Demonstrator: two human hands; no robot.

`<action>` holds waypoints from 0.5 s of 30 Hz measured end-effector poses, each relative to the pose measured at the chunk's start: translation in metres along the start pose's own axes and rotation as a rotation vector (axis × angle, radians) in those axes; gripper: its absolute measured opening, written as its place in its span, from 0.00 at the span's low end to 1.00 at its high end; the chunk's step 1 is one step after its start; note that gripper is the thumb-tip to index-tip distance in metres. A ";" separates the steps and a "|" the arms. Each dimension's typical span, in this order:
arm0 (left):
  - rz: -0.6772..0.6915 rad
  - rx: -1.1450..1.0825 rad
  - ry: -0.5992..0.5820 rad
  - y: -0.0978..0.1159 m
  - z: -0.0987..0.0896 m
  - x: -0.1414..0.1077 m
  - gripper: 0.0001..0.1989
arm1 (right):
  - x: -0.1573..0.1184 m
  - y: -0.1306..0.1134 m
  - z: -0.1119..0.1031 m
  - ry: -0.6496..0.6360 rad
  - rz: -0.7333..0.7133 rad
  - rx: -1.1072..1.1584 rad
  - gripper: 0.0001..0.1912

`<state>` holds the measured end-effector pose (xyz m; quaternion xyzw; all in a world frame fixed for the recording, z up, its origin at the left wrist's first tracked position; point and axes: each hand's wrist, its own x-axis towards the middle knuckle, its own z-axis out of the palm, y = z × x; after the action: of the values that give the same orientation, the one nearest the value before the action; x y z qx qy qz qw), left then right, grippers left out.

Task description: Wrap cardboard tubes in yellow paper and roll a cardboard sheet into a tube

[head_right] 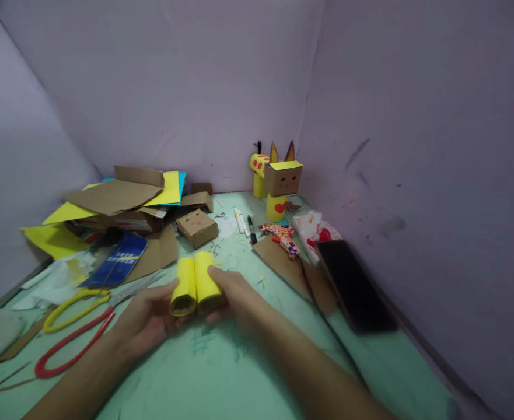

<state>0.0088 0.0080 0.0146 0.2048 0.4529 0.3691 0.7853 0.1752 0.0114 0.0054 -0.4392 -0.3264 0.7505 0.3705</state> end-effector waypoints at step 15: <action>0.061 0.032 -0.028 -0.002 0.001 0.000 0.08 | 0.003 -0.001 -0.004 -0.057 0.007 0.179 0.13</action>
<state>0.0104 0.0069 0.0134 0.2361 0.4415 0.3828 0.7764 0.1778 0.0145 0.0035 -0.3839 -0.2669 0.7902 0.3961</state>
